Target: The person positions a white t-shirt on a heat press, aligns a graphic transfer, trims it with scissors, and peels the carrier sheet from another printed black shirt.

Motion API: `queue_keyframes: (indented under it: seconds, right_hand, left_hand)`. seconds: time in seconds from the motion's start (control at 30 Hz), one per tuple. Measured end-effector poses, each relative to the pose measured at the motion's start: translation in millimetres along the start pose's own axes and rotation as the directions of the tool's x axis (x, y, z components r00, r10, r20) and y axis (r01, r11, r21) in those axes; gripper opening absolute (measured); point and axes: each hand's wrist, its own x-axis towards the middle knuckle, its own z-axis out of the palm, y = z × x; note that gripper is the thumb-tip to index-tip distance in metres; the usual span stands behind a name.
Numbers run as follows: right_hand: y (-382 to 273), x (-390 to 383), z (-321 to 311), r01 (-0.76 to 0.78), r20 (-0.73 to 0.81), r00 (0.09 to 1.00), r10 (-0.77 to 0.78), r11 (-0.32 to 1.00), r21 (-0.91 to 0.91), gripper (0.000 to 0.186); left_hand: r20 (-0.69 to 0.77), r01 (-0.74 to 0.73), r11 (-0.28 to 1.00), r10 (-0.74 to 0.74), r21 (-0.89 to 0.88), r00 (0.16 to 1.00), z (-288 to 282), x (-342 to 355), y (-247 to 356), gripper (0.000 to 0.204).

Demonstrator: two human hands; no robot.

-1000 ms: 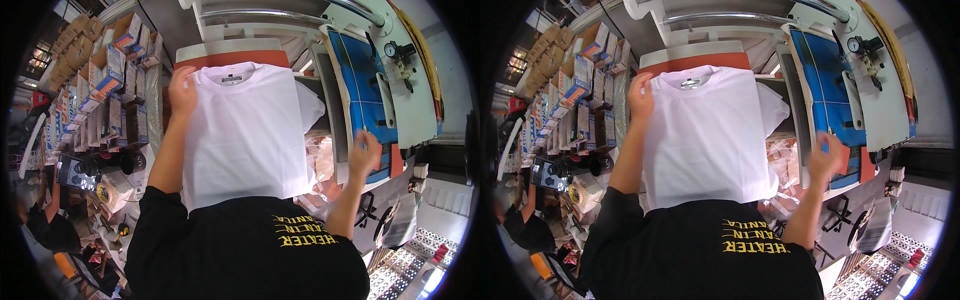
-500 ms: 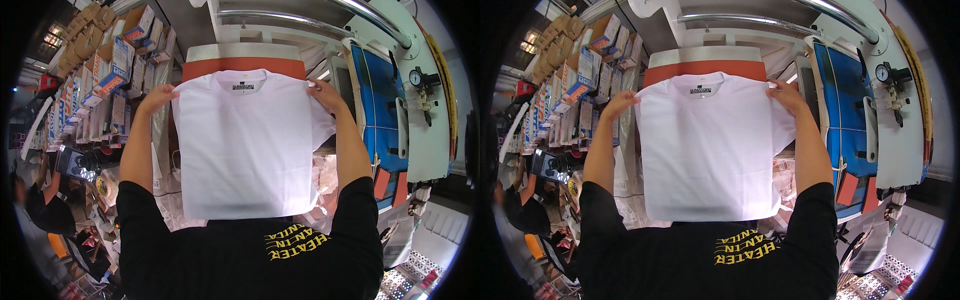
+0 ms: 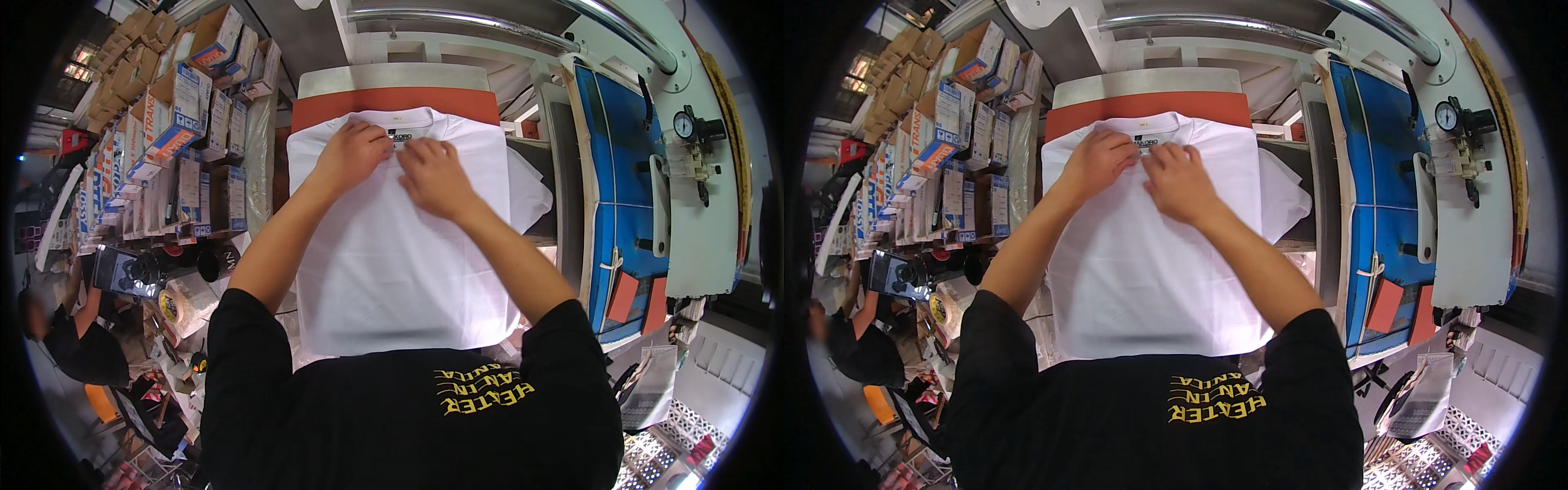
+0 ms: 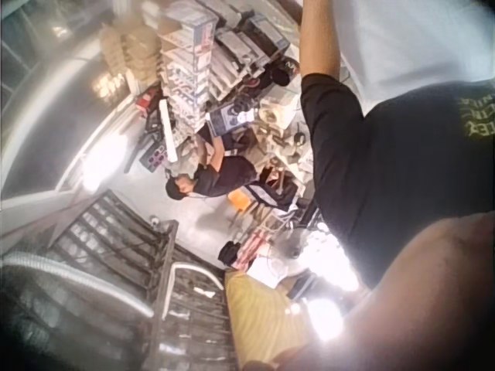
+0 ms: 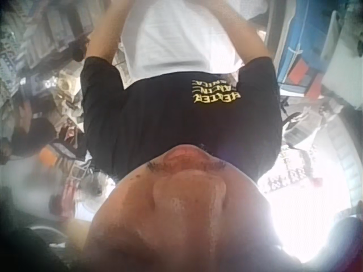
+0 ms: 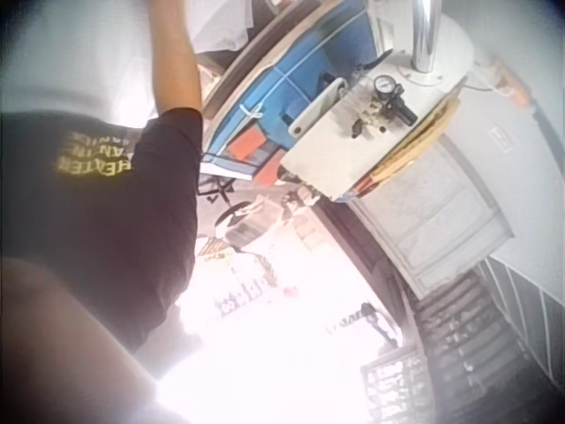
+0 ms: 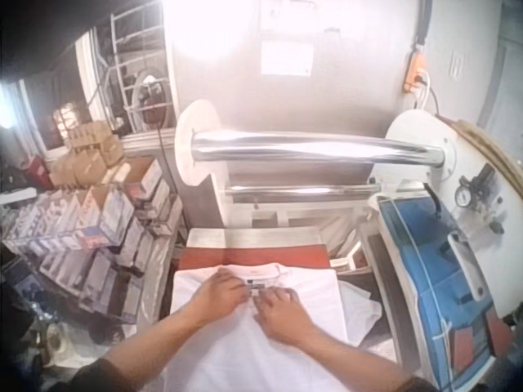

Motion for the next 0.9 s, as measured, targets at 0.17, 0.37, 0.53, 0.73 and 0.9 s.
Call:
queue_keyframes:
  seconds: [0.17, 0.37, 0.53, 0.73, 0.9]
  right_hand:
    - [-13, -13, 19, -0.106, -0.102, 0.988, 0.115, 0.991, 0.085, 0.038]
    - [-16, -16, 20, -0.126, -0.153, 0.978, 0.143, 0.986, 0.112, 0.034]
    - [-19, -15, 20, -0.120, -0.206, 0.968, 0.145, 0.984, 0.128, 0.033]
    - [-19, -17, 17, -0.153, -0.209, 0.961, 0.181, 0.978, 0.140, 0.032]
    - [-20, -18, 18, -0.166, -0.225, 0.954, 0.198, 0.974, 0.152, 0.031]
  left_hand:
    - [0.119, -0.117, 0.986, 0.103, 0.116, 0.988, 4, 5, -2, 0.013]
    - [0.259, -0.291, 0.893, 0.208, 0.343, 0.943, 6, 7, -4, 0.015]
    - [0.408, -0.335, 0.844, 0.155, 0.418, 0.900, -1, 18, 6, 0.014]
    - [0.346, -0.365, 0.830, 0.225, 0.422, 0.911, -2, 29, 13, 0.008]
    - [0.315, 0.030, 0.995, -0.057, 0.091, 0.947, -2, 36, -5, 0.009]
